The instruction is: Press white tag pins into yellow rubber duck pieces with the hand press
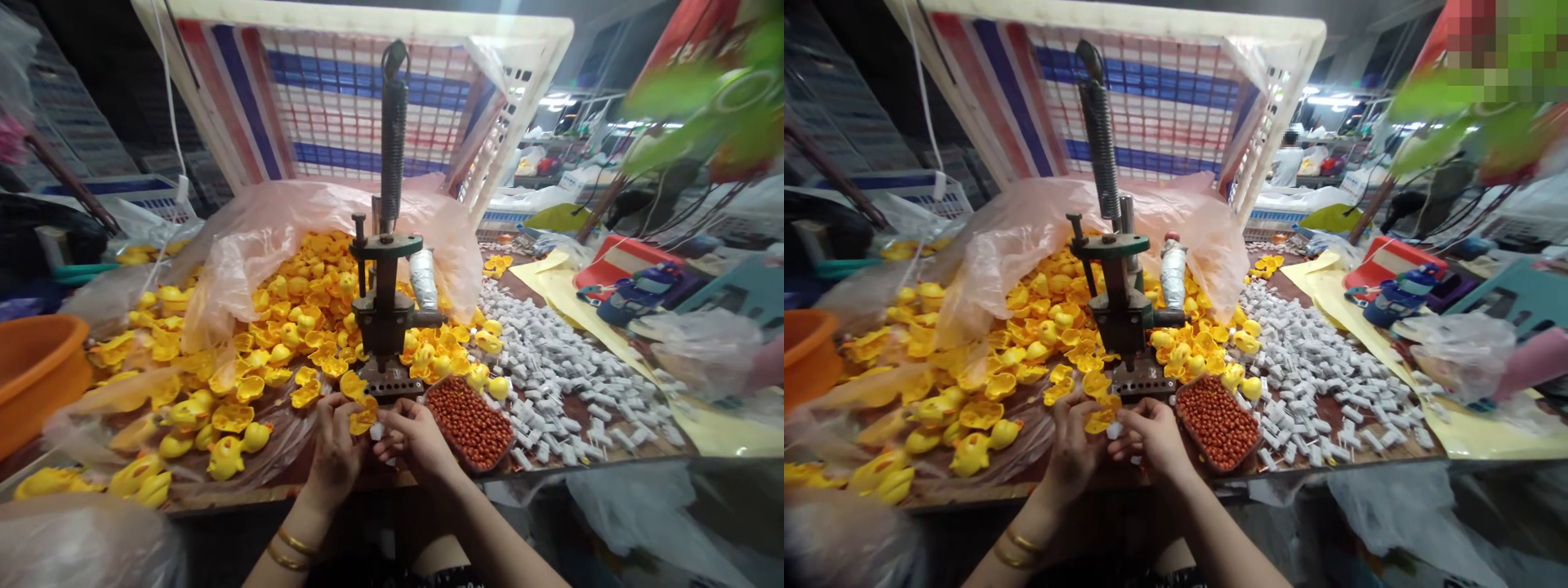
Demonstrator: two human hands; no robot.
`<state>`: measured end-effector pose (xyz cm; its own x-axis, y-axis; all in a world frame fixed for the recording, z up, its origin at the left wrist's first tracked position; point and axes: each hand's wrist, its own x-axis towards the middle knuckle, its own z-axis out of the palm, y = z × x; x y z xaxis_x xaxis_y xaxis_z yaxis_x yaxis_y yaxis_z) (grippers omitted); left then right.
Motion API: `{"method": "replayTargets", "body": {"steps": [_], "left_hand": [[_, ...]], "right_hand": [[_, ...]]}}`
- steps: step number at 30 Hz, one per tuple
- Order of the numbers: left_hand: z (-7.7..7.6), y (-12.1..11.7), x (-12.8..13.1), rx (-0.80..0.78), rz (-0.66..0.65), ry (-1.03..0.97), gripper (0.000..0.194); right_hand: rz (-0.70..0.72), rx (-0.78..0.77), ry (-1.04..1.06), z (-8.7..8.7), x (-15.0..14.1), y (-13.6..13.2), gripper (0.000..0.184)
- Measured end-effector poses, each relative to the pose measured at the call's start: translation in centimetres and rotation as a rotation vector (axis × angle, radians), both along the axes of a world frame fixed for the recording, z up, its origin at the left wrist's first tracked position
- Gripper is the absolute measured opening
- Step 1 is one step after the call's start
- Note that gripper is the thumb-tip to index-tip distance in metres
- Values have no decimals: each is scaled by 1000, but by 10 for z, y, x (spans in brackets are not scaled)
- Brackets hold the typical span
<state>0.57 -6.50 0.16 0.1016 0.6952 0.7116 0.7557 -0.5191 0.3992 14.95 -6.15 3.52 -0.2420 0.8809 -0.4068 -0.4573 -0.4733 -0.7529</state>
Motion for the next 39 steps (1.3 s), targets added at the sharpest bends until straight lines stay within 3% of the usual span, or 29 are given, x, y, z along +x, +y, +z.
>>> {"method": "replayTargets", "body": {"steps": [4, 10, 15, 18, 21, 22, 23, 25, 27, 29, 32, 34, 37, 39], "left_hand": [[0, 0, -2, 4, -50, 0, 22], [-1, 3, -3, 107, -120, -18, 37], [2, 5, 4, 166, -140, -19, 44], [1, 4, 2, 103, -141, 4, 41], [-1, 5, -6, -48, -98, -122, 29], [-2, 6, -9, -122, -52, -217, 25], [-2, 8, -11, -199, -4, -337, 23], [0, 12, -13, -375, 51, -632, 32], [3, 16, -11, -565, 30, -937, 44], [8, 17, -7, -714, -11, -1138, 50], [15, 16, 1, -817, -54, -1247, 51], [18, 14, 6, -843, -74, -1295, 50], [22, 12, 14, -858, -111, -1359, 48], [24, 11, 18, -855, -149, -1377, 44]], "right_hand": [[-28, -16, 60, -2, 5, 3, 55], [-77, 24, -83, 4, 2, 3, 59], [-130, 115, -231, -5, -11, 3, 54], [-138, 351, -610, -5, 4, 7, 40], [-10, 533, -1253, 4, 47, 12, 14], [80, 518, -1463, 7, 64, 14, 7], [183, 470, -1633, 9, 80, 15, 12], [380, 360, -1812, 9, 105, 18, 20], [477, 332, -1830, 5, 118, 20, 17], [472, 346, -1795, 1, 124, 21, 11], [403, 338, -1764, 1, 125, 24, 24], [283, 426, -1670, 4, 119, 24, 30], [81, 705, -1256, 8, 93, 20, 29], [3, 783, -929, 8, 69, 16, 24]]}}
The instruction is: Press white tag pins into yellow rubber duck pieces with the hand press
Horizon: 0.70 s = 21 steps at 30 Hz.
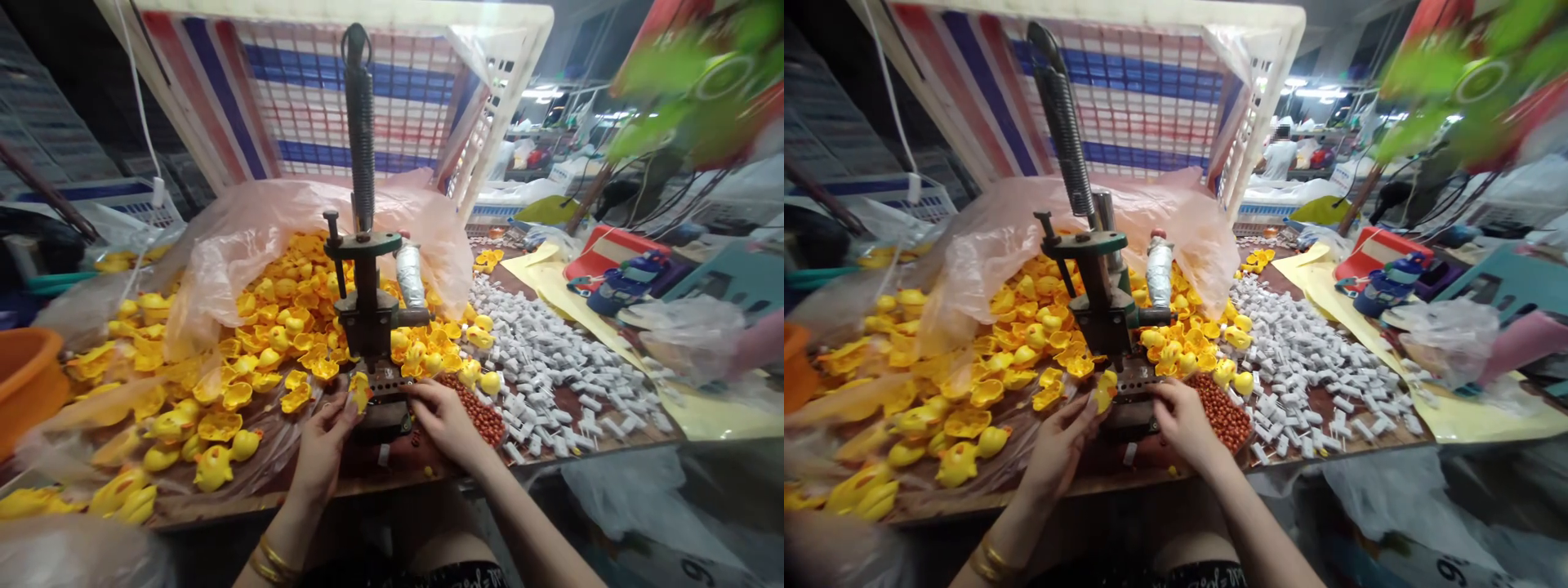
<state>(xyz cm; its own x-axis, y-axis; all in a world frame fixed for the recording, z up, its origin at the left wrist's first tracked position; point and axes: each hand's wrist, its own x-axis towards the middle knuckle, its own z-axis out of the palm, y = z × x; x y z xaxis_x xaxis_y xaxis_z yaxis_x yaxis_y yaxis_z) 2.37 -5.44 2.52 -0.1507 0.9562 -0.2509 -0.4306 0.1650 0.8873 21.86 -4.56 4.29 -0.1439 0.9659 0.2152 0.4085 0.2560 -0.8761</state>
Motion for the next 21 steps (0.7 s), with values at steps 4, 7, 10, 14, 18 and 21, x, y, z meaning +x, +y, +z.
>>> {"method": "replayTargets", "body": {"steps": [4, 7, 10, 14, 18, 21], "left_hand": [[4, -3, 3, 25, -23, -18, 39], [6, -4, 2, 22, -56, -35, 39], [5, -5, 0, 14, -53, -53, 39], [4, -3, -1, 21, -62, -89, 35], [5, -2, -3, 14, -105, -105, 35], [7, -3, -8, -23, -154, -82, 38]], "right_hand": [[54, -141, 419, -6, -40, -6, 9], [77, -228, 552, -7, -52, -6, 9], [71, -267, 597, -4, -53, -5, 9], [65, -279, 611, -2, -53, -4, 8], [73, -284, 597, -2, -54, -4, 7], [107, -248, 517, -3, -51, -3, 7]]}}
